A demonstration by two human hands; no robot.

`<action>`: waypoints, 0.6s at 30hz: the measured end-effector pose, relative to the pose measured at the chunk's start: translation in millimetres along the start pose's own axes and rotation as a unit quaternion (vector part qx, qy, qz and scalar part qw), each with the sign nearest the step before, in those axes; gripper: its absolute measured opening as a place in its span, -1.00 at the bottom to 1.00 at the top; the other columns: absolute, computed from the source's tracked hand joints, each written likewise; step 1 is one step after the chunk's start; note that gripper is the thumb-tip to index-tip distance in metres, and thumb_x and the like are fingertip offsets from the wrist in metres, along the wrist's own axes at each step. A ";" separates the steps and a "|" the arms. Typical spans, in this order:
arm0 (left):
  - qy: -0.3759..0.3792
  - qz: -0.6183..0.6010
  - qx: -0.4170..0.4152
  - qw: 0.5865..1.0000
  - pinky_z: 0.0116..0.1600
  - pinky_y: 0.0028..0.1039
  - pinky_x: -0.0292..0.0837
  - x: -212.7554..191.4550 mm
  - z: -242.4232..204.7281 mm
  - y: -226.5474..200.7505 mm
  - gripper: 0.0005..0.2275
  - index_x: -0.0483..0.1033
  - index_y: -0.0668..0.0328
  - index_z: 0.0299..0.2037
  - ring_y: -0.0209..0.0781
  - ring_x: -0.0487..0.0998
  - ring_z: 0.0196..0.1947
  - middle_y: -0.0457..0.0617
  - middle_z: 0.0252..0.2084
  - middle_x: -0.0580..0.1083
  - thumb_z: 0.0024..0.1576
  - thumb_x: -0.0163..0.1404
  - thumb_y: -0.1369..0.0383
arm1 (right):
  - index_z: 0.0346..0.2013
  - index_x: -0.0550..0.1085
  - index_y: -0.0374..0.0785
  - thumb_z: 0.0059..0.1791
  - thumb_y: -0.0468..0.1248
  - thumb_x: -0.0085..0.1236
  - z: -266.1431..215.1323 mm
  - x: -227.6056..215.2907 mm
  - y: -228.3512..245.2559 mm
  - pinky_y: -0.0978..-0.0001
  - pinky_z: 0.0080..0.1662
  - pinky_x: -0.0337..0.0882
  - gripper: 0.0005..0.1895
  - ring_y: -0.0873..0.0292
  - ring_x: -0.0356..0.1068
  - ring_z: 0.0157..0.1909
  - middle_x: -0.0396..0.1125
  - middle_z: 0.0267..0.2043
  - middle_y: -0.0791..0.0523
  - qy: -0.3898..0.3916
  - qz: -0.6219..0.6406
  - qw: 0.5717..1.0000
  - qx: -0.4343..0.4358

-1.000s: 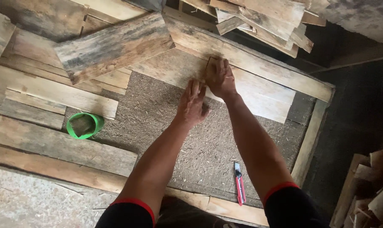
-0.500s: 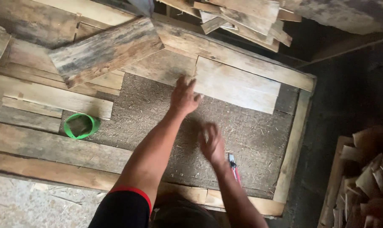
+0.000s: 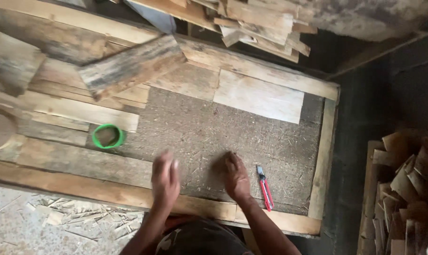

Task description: The recorder is sorting and arranging thin wood veneer sheets onto a workspace, occasionally using a utility knife to trim them.

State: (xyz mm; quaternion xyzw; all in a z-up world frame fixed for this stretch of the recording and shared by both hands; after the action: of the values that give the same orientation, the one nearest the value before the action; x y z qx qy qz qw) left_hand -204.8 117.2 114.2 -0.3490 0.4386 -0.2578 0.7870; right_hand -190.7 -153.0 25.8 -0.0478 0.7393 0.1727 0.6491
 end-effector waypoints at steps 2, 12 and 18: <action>0.074 0.092 -0.043 0.992 0.17 -0.18 0.49 -20.4 -48.0 44.0 -0.85 0.52 0.29 -0.12 0.12 0.54 0.08 0.22 0.04 0.52 0.24 0.02 0.36 | 0.17 0.46 -0.30 0.09 -0.18 -0.07 -3.4 17.3 -26.2 0.17 0.29 0.38 -0.59 0.04 0.46 0.14 0.49 0.05 -0.08 -0.029 0.421 0.896 0.138; 0.191 0.134 -0.061 0.971 0.24 -0.09 0.37 -130.5 -108.2 89.1 -0.55 0.48 0.40 -0.04 0.26 0.36 0.25 0.29 0.24 0.34 -0.02 0.20 0.20 | -0.25 0.48 -0.29 0.10 -0.27 0.16 -40.3 -29.0 -53.7 0.34 -0.27 0.46 -0.87 0.19 0.50 -0.37 0.50 -0.38 0.09 -0.201 0.410 0.851 0.259; 0.211 0.094 -0.003 0.973 0.38 -0.09 0.15 -158.9 -115.6 128.5 -0.44 0.39 0.42 0.14 0.31 0.21 0.39 0.32 0.34 0.28 0.03 0.17 0.17 | -0.09 0.35 -0.19 0.21 -0.28 0.03 -75.5 -186.4 -54.0 0.51 -0.44 0.34 -0.94 0.32 0.22 -0.49 0.31 -0.36 0.20 -0.512 0.321 0.782 0.155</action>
State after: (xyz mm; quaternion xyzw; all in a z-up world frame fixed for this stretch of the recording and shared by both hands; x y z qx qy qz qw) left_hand -369.2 273.1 52.8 -0.2462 0.6266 -0.2489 0.6963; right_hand -217.5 -256.2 204.7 0.3888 0.2877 0.2531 0.8378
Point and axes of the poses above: each hand's wrist, its own z-axis towards the middle knuckle, its own x-axis out of the palm, y = z × x, the point moved 5 cm from there along z, towards the middle knuckle
